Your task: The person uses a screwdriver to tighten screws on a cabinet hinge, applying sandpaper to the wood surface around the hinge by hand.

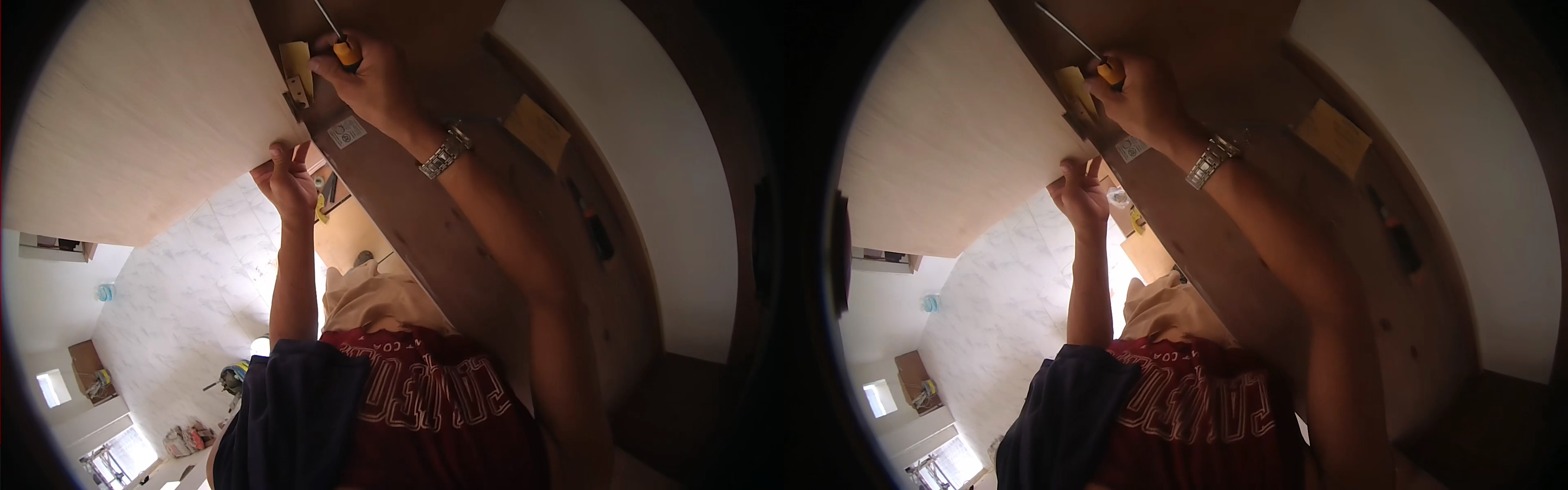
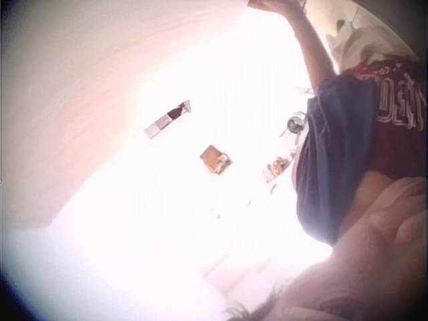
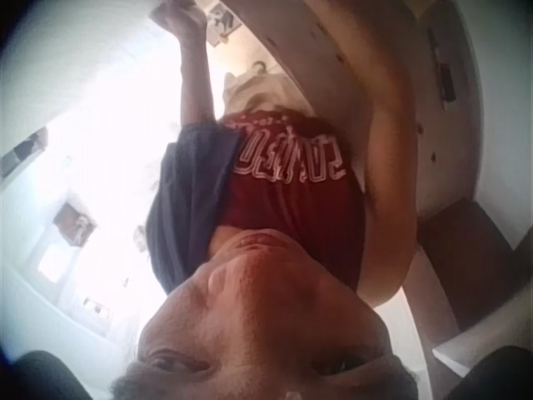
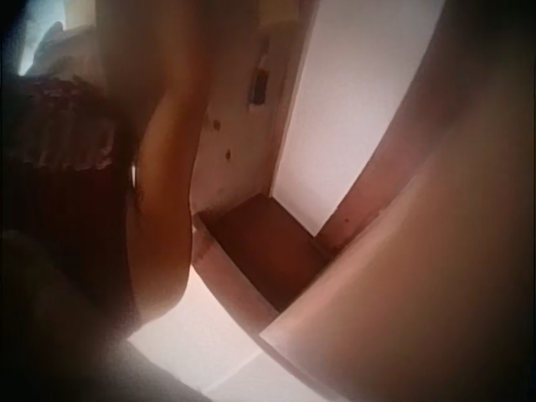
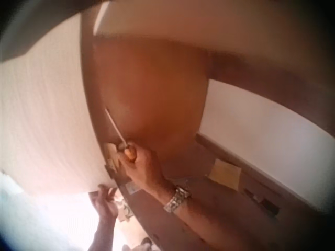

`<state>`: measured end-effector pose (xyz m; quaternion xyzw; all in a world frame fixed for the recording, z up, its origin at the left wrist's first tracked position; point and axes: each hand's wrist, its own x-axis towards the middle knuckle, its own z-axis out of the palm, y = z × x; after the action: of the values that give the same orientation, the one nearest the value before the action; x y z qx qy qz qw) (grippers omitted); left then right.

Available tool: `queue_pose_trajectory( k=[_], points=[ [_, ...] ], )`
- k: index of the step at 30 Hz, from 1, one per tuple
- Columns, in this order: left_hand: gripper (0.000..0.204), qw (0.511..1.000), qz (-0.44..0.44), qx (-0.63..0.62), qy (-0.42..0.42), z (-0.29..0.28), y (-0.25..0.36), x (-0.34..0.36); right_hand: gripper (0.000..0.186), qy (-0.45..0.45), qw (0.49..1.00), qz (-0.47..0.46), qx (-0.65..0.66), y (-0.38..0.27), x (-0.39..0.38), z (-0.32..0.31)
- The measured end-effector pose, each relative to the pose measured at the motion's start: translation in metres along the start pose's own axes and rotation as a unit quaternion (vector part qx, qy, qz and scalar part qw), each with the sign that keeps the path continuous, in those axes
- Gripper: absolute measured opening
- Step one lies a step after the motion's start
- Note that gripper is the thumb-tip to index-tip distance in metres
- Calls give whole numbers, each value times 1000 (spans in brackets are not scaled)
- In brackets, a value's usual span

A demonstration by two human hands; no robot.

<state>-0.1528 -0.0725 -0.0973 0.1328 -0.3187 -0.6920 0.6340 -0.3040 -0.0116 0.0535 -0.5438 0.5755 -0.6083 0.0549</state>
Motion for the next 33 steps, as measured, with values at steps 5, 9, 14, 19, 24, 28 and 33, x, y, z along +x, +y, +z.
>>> queue_pose_trajectory(
  k=[5,9,14,19,24,28,33],
  points=[
    [31,1000,17,-17,-16,2,-8,1,19,-49,998,36,35,16,-10,6],
    [32,1000,18,2,-1,-2,-9,7,24,-74,995,69,21,23,-2,12],
    [37,999,39,29,-15,-4,-12,15,15,-15,999,-36,-12,31,8,26],
    [45,997,51,65,-9,-10,-12,26,16,-41,997,-71,-12,40,19,30],
    [52,995,46,78,-42,-6,-19,28,19,-67,996,-47,-27,43,20,19],
    [51,994,50,91,-28,-15,-20,27,18,-108,994,-13,16,37,16,31],
    [49,994,50,92,10,-6,-7,21,18,-13,986,-39,-160,16,9,47]
  ],
)
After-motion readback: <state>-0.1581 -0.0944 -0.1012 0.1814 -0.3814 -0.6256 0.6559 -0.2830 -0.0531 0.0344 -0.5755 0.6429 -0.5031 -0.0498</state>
